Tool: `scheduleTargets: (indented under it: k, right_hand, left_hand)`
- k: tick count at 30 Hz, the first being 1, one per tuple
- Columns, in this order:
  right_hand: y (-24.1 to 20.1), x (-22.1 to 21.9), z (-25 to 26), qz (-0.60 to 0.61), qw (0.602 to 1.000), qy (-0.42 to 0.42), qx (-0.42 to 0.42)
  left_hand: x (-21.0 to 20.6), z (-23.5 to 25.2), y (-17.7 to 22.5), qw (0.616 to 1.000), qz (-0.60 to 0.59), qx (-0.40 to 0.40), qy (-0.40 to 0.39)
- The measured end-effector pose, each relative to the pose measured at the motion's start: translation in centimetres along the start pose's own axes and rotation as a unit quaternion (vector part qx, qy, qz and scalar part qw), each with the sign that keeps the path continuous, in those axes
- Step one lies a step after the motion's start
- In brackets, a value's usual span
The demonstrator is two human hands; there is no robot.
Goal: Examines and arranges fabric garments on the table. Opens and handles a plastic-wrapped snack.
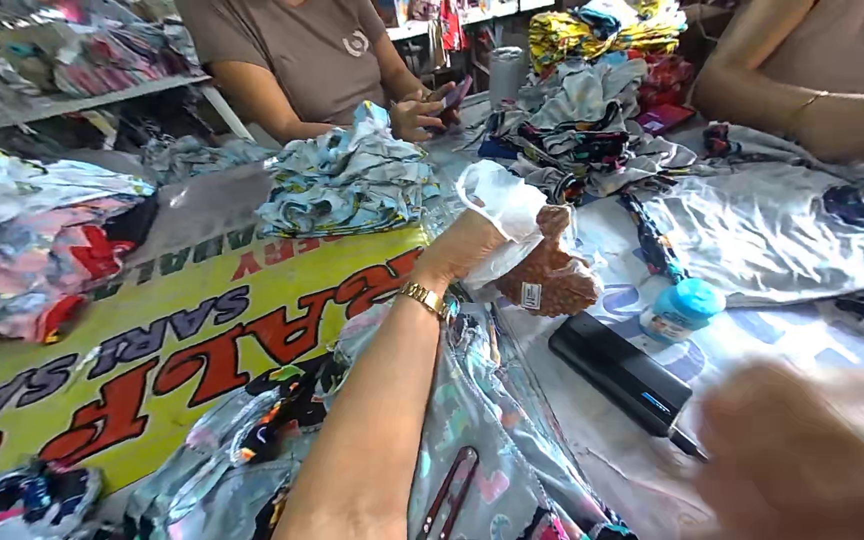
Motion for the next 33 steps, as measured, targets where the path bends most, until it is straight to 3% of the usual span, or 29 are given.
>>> scheduleTargets:
  k: [2,4,9,14,24,33]
  right_hand:
    - [4.6,0.1,1.1,-0.044,0.994,0.097,0.022]
    - [8.4,-0.4,2.3,-0.101,0.984,0.142,-0.031]
    - [13.9,-1.0,1.8,-0.237,0.944,0.107,-0.204]
    - [15.7,-0.5,1.0,-0.274,0.921,0.113,-0.253]
    - [17.9,0.3,1.6,-0.219,0.939,0.171,-0.202]
    - [18.2,0.4,1.8,-0.168,0.949,0.195,-0.183]
  left_hand:
    - [-0.3,0.1,0.0,1.0,0.001,-0.003,-0.01]
    - [-0.5,0.1,0.1,1.0,-0.007,0.022,-0.006]
    - [-0.8,-0.1,0.3,0.999,-0.015,0.028,-0.006]
    - [-0.8,0.2,0.0,1.0,-0.012,0.003,-0.002]
    - [-1.4,-0.2,1.1,0.998,-0.043,-0.052,-0.019]
    - [-2.6,-0.3,2.5,0.992,0.017,-0.128,-0.008]
Point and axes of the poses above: each hand's wrist, its own z-axis towards the middle knuckle, its own x-axis out of the back of the hand, y = z × x, the point moved 6 cm from there along z, towards the middle knuckle, and after that the axes turned 13 degrees about y, right-handed, at the moved point
